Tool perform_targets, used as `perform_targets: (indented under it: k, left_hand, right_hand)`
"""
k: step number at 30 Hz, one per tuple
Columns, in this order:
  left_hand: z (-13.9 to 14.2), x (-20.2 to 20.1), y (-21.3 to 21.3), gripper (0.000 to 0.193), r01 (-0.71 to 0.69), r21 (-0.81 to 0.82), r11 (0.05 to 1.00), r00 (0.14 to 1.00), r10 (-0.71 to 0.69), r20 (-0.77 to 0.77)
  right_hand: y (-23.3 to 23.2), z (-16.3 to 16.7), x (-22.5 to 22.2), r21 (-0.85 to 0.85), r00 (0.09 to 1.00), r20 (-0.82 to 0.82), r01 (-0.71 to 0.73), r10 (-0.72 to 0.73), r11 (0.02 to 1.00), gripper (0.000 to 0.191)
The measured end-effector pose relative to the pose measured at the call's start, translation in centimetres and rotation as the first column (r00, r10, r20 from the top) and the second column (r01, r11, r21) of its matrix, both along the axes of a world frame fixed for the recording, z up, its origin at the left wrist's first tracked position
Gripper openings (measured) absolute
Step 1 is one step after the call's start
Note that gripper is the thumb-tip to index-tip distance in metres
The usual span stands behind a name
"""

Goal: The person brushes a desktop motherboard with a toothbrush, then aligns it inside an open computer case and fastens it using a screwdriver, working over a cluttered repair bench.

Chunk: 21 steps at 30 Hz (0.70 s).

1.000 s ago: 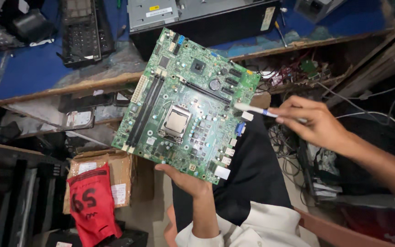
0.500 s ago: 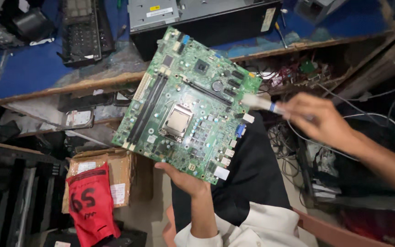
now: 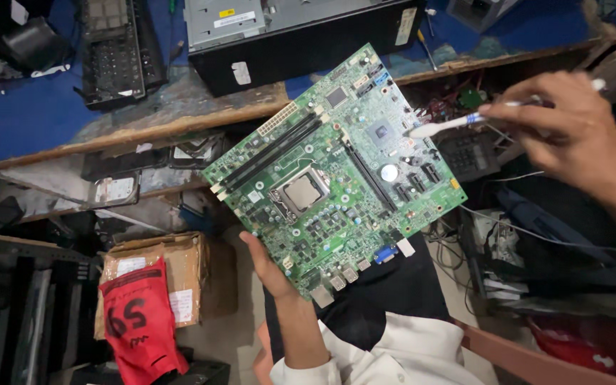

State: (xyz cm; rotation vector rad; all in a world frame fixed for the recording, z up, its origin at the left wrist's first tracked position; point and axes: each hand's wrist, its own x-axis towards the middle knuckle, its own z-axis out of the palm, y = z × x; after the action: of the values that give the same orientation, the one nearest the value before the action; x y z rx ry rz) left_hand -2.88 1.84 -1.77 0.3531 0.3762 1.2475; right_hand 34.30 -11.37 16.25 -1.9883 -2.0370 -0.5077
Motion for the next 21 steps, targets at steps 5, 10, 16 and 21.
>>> perform_targets:
  k: [5,10,16,21]
  left_hand:
    - [0.1,-0.2,0.2,0.06,0.031,0.025,0.999,0.999,-0.031,0.022]
    - [0.9,0.2,-0.4,0.061,0.069,0.008,0.998,0.998,-0.069,0.001]
    - [1.5,0.6,-0.8,0.062,0.1,0.052,0.994,0.994,-0.098,-0.04]
    - [1.2,0.8,-0.9,0.064,0.13,0.068,0.989,0.992,-0.129,-0.013]
  right_hand:
    - [-0.3,0.7,-0.4,-0.022,0.986,-0.139,-0.094,0.09,0.995,0.052]
    - [-0.5,0.6,-2.0,-0.011,0.992,-0.057,-0.118,0.117,0.993,0.055]
    - [-0.3,0.9,-2.8,-0.098,0.994,-0.101,-0.041,0.031,0.994,0.053]
    - [-0.6,1.4,-3.2,0.067,0.998,0.06,0.0,-0.004,0.998,0.061]
